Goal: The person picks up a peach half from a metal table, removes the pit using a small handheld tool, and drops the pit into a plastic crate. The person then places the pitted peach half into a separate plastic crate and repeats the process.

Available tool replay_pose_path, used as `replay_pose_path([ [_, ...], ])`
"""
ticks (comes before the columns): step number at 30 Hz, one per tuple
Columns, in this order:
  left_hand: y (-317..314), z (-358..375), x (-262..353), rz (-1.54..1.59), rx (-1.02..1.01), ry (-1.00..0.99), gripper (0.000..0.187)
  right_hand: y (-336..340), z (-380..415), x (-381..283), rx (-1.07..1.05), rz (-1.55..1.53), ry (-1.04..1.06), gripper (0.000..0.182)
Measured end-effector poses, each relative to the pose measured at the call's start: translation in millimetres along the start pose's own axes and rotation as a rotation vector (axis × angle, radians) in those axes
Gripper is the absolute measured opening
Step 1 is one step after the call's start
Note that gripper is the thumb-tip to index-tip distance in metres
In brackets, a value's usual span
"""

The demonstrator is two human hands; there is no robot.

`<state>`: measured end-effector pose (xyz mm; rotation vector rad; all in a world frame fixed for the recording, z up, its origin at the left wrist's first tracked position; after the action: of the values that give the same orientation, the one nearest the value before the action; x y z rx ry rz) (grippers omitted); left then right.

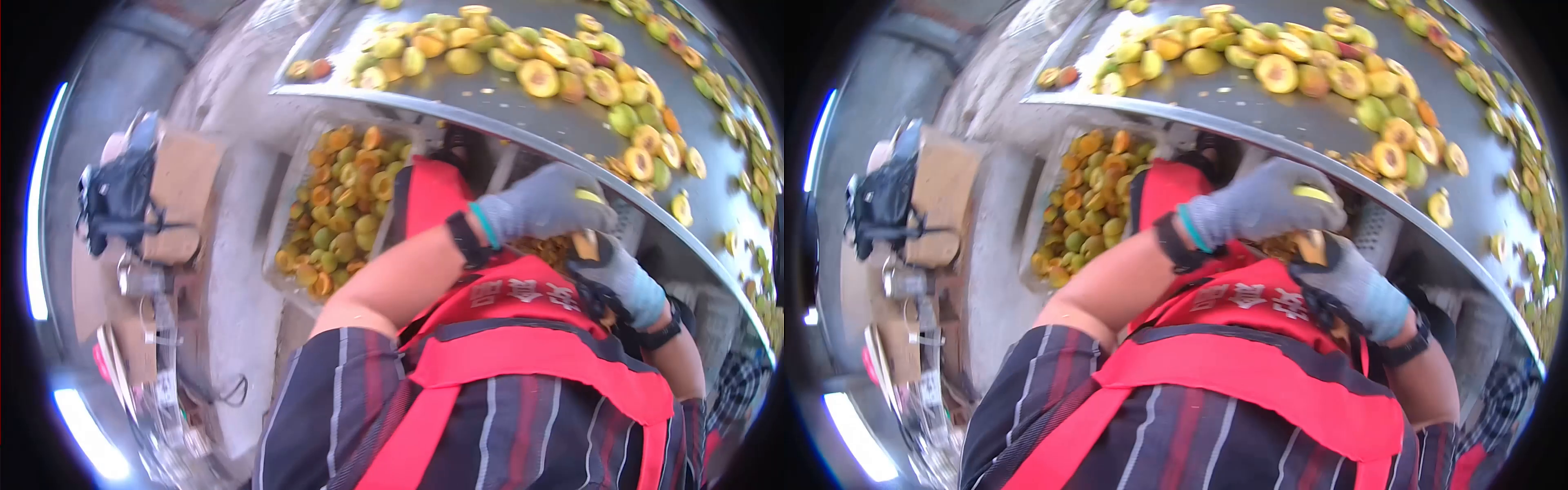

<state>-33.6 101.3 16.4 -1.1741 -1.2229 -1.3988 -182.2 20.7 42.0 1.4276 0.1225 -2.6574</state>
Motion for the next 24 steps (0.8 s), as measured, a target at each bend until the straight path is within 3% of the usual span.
replay_pose_path([
  [2, 2.7, -2.0, -3.6, 0.203, 0.006, -0.033, 0.024, 2.8, -0.5, -6.0, -0.08, -0.07, -0.064, 0.022],
  [4, 4.3, -3.9, 0.0, 0.229, 0.037, -0.065, 0.018, 10.7, -2.4, 3.1, -0.184, -0.051, 0.04, 0.02],
  [6, 2.9, -5.8, -3.8, 0.436, -0.004, 0.004, 0.025, 10.6, -3.5, 9.2, -0.279, -0.087, 0.393, 0.019],
  [7, -0.3, -8.0, -3.8, 0.599, -0.02, -0.057, 0.026, 6.3, -1.6, 2.2, -0.276, -0.601, 0.045, 0.02],
  [10, -8.6, -14.9, -5.4, 0.803, -0.003, -0.163, 0.033, 2.0, 0.4, -0.3, -0.339, -0.862, 0.172, 0.022],
  [13, -9.3, -16.5, 0.1, 0.753, -0.064, -0.216, 0.047, -1.0, 1.0, 2.5, -0.3, -0.821, 0.203, 0.014],
  [20, -17.6, -22.0, -9.9, 0.837, -0.074, -0.216, 0.048, 2.2, 5.0, 3.4, -0.165, -0.698, 0.122, 0.024],
  [22, -21.2, -26.4, -9.6, 0.66, 0.161, -0.329, 0.044, 4.5, 4.7, 7.0, -0.08, -0.469, 0.109, 0.023],
  [24, -20.8, -26.0, -18.8, 0.678, 0.189, -0.353, 0.038, 3.2, 8.6, -4.6, -0.005, -0.394, 0.062, 0.023],
])
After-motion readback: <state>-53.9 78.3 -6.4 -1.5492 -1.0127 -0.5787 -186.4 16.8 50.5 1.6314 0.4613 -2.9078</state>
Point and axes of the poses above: each hand's wrist, its own z-axis away from the middle knuckle, its own y-axis out of the back of the hand, x = y × z, the point moved 1 cm from there along -z, towards the middle knuckle, and after that the axes turned 14 degrees about -x, right-handed, at the moved point
